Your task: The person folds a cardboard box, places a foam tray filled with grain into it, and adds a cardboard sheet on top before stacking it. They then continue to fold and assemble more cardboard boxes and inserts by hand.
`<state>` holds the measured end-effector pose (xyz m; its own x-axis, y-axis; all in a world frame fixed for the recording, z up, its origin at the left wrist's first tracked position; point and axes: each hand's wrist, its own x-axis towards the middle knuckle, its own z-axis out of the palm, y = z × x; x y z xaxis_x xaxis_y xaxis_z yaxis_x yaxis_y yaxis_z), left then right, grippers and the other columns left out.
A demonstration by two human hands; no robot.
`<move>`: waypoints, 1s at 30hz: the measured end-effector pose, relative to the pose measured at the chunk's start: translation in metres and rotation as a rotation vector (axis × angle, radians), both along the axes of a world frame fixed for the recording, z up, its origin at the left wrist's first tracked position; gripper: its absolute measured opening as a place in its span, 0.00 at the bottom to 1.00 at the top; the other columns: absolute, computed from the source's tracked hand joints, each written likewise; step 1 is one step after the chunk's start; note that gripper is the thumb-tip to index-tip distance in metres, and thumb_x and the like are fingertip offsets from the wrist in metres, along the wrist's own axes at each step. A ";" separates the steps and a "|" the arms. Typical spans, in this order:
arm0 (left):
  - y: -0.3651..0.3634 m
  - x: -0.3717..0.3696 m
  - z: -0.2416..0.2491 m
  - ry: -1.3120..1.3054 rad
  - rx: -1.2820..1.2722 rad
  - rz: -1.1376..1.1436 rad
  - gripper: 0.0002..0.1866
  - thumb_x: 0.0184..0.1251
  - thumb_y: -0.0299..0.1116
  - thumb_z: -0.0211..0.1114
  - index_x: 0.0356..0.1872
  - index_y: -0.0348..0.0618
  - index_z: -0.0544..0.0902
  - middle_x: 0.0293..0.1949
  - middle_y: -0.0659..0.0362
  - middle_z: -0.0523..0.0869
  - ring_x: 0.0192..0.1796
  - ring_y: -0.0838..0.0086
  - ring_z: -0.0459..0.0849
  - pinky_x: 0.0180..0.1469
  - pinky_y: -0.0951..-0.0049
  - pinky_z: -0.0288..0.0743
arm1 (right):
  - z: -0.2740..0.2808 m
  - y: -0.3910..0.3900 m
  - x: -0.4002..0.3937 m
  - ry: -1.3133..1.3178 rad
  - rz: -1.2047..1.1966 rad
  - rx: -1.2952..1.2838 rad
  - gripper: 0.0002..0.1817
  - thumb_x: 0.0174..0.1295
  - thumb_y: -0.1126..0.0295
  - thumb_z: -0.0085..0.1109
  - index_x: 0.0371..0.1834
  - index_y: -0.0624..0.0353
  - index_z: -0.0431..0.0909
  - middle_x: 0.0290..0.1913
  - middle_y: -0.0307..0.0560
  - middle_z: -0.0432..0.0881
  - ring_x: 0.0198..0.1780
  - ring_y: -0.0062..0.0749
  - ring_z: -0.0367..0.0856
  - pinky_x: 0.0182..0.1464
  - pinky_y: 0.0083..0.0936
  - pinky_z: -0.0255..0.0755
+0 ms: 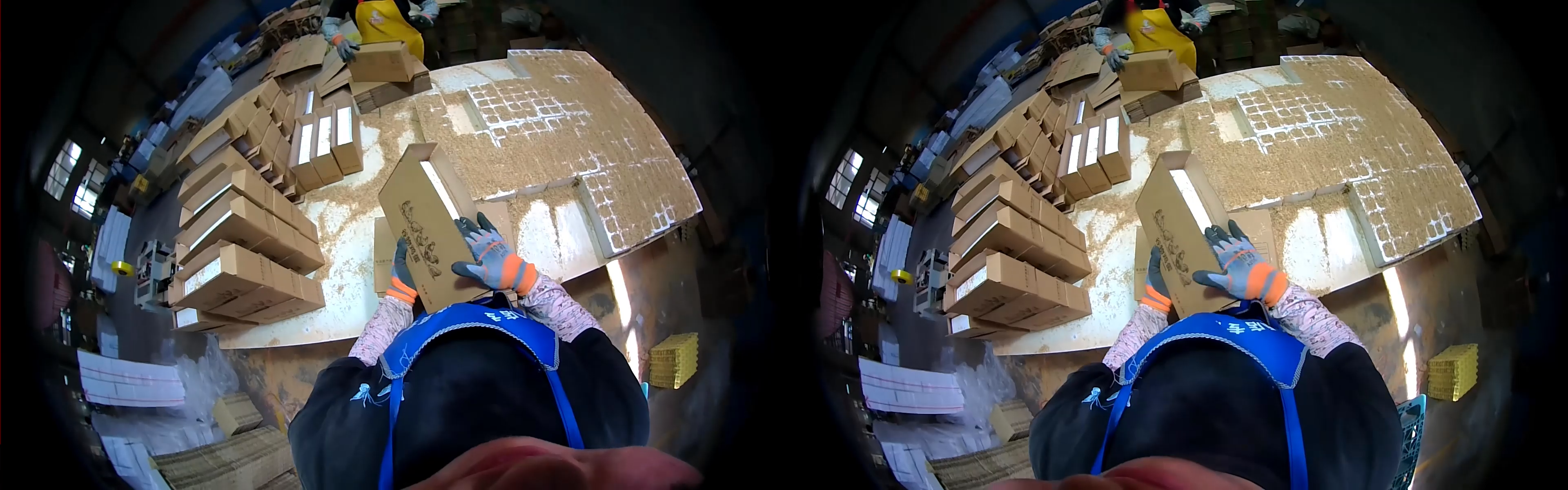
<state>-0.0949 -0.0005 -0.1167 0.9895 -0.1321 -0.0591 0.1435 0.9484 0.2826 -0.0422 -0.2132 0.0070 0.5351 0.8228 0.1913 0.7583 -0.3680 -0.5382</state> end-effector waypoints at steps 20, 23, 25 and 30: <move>0.001 -0.005 0.041 -0.035 0.037 -0.252 0.39 0.64 0.63 0.47 0.68 0.44 0.58 0.62 0.47 0.68 0.60 0.56 0.72 0.59 0.57 0.70 | 0.050 -0.004 -0.011 0.062 0.159 0.384 0.28 0.47 0.63 0.65 0.54 0.57 0.74 0.58 0.51 0.73 0.65 0.52 0.63 0.67 0.45 0.52; -0.006 -0.016 0.054 -0.053 0.068 -0.233 0.41 0.64 0.65 0.43 0.69 0.45 0.56 0.65 0.49 0.65 0.63 0.57 0.69 0.64 0.57 0.65 | 0.037 -0.003 -0.013 0.001 -0.131 0.509 0.28 0.45 0.65 0.67 0.53 0.57 0.75 0.58 0.55 0.71 0.64 0.54 0.62 0.64 0.44 0.57; -0.013 -0.027 0.059 0.081 0.199 -0.165 0.40 0.64 0.64 0.43 0.68 0.45 0.58 0.65 0.50 0.65 0.62 0.58 0.70 0.64 0.58 0.64 | 0.027 -0.003 -0.004 -0.055 -0.229 0.531 0.32 0.43 0.64 0.68 0.56 0.55 0.72 0.63 0.56 0.65 0.65 0.55 0.60 0.65 0.45 0.55; -0.032 -0.024 0.048 0.111 0.240 -0.232 0.38 0.66 0.62 0.42 0.68 0.44 0.59 0.65 0.50 0.66 0.62 0.59 0.70 0.64 0.58 0.64 | 0.016 -0.003 0.026 -0.340 -0.263 0.394 0.13 0.60 0.65 0.43 0.34 0.53 0.81 0.52 0.49 0.76 0.60 0.53 0.65 0.63 0.47 0.52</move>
